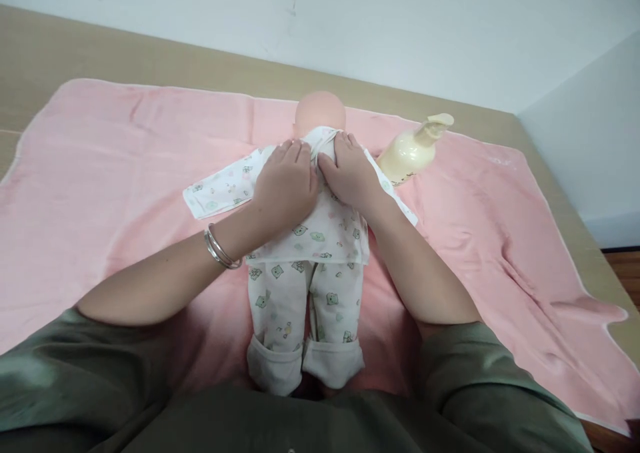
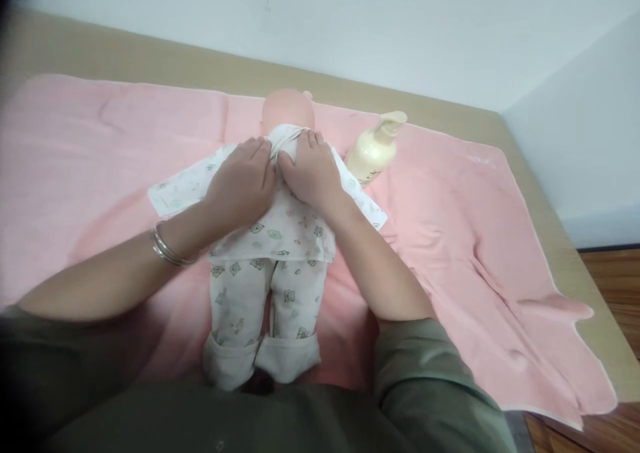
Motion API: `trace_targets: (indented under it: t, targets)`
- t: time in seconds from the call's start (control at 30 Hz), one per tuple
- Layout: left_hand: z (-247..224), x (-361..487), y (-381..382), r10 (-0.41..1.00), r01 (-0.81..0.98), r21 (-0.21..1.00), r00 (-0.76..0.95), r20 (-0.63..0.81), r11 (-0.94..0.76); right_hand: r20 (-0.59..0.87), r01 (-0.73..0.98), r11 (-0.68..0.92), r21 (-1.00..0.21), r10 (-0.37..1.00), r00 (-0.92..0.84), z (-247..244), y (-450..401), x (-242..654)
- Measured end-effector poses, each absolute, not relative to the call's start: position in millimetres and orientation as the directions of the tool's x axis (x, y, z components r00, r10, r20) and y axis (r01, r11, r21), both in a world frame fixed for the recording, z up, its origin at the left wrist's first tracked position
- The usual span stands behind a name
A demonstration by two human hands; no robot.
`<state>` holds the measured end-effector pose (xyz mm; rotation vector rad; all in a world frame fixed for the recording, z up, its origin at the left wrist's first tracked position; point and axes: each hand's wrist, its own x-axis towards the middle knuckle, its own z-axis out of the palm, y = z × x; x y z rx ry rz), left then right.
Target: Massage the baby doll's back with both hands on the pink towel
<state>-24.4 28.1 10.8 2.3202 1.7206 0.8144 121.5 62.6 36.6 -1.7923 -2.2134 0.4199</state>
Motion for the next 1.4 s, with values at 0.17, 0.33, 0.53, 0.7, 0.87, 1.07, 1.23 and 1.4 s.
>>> trace_targets:
  t: [0.17, 0.33, 0.53, 0.7, 0.87, 1.07, 1.23, 1.4]
  targets:
    - [13, -31, 44, 0.932, 0.822, 0.455, 0.236, 0.275, -0.343, 0.107, 0.925, 0.258, -0.277, 0.965, -0.237, 40, 40, 113]
    - [10, -45, 70, 0.947, 0.777, 0.544, 0.222, 0.233, -0.316, 0.179, 0.913, 0.301, -0.274, 0.949, -0.259, 38, 23, 104]
    - [-7, -40, 67, 0.942, 0.784, 0.547, 0.136, 0.306, -0.291, 0.048, 0.898, 0.211, -0.385, 0.977, -0.209, 34, 56, 116]
    - [-9, -39, 65, 0.944, 0.773, 0.569, 0.113, 0.309, -0.279, 0.074, 0.882, 0.256, -0.396, 0.966, -0.247, 44, 56, 125]
    - [-2, -39, 61, 0.955, 0.775, 0.577, 0.108, 0.277, -0.256, 0.123, 0.856, 0.292, -0.428, 0.956, -0.264, 53, 46, 126]
    - [-2, -39, 59, 0.953, 0.789, 0.567, 0.077, 0.293, -0.238, 0.189, 0.862, 0.278, -0.424, 0.958, -0.216, 29, 46, 116]
    - [-2, -40, 60, 0.953, 0.781, 0.575, 0.084, 0.292, -0.245, 0.257, 0.843, 0.27, -0.465, 0.953, -0.163, 38, 41, 120]
    - [3, -38, 60, 0.955, 0.793, 0.556, 0.108, 0.277, -0.251, 0.222, 0.867, 0.326, -0.377, 0.941, -0.256, 32, 36, 112]
